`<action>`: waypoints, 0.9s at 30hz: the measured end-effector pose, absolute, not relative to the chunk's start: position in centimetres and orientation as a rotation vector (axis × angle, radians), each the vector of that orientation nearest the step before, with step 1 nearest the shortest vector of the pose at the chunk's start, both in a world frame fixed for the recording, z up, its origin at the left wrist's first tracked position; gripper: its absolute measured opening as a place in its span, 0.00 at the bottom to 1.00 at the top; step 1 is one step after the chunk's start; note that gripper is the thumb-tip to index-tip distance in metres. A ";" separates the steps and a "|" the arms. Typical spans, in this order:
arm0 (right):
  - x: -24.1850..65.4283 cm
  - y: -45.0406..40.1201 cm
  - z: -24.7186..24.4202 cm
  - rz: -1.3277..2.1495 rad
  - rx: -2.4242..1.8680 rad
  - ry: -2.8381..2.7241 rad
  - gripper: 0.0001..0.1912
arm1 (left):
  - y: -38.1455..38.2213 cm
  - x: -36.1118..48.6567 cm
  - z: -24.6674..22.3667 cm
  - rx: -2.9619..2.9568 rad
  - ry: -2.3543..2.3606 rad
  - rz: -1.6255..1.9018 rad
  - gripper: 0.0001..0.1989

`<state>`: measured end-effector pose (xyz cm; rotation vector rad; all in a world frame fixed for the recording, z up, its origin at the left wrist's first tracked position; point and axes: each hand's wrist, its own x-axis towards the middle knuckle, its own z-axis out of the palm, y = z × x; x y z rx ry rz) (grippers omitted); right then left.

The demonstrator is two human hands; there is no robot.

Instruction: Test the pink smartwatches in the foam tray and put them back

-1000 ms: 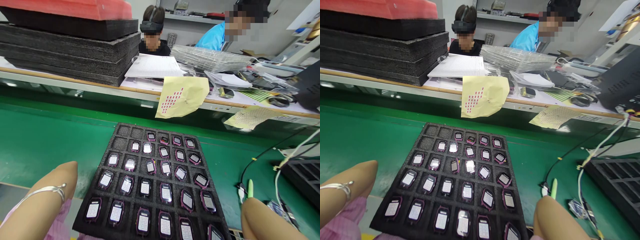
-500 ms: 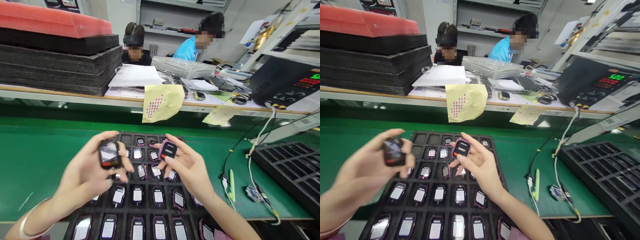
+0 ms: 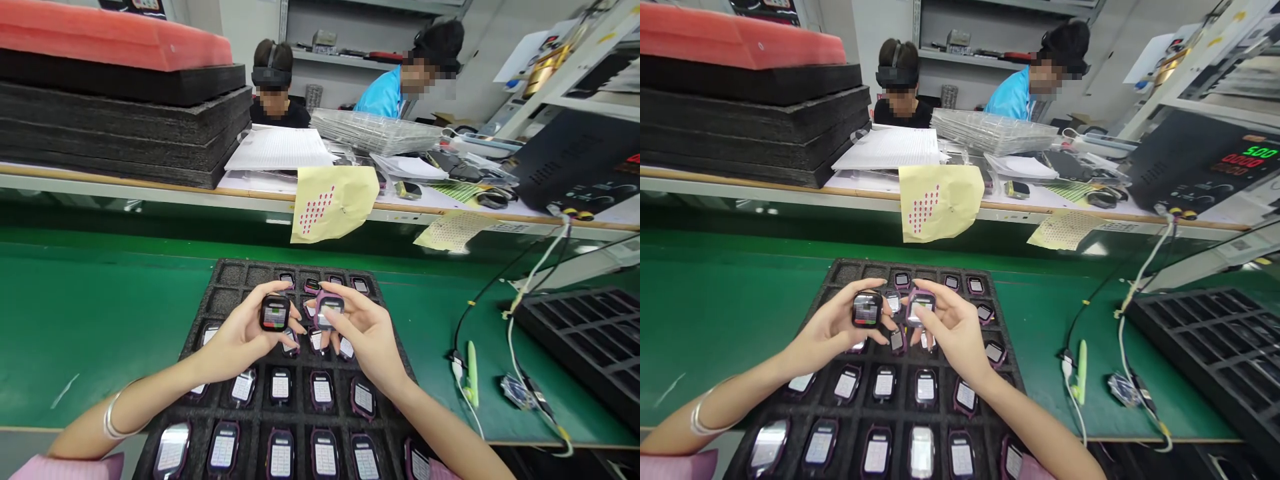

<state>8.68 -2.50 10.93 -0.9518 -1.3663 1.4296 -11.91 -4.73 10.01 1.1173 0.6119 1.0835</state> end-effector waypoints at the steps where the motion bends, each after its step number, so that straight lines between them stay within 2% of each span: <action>1: 8.7 -2.4 10.8 1.423 -0.957 -1.367 0.18 | -4.8 -11.9 9.9 1.124 0.580 1.076 0.25; 5: 8.8 -2.3 10.6 1.468 -0.898 -1.368 0.18 | -4.8 -11.9 9.8 1.125 0.558 1.071 0.20; 10: 8.8 -2.8 11.1 1.600 -0.775 -1.379 0.25 | -4.6 -11.8 9.8 1.100 0.607 1.106 0.18; 19: 8.4 -3.0 11.0 1.601 -0.790 -1.323 0.28 | -4.8 -11.9 9.8 1.108 0.573 1.125 0.31; 22: 8.7 -2.8 10.9 1.637 -0.732 -1.315 0.27 | -4.7 -11.7 9.7 1.108 0.612 1.136 0.28; 27: 8.9 -2.5 10.5 1.576 -0.777 -1.287 0.17 | -4.7 -12.0 9.6 1.123 0.598 1.112 0.28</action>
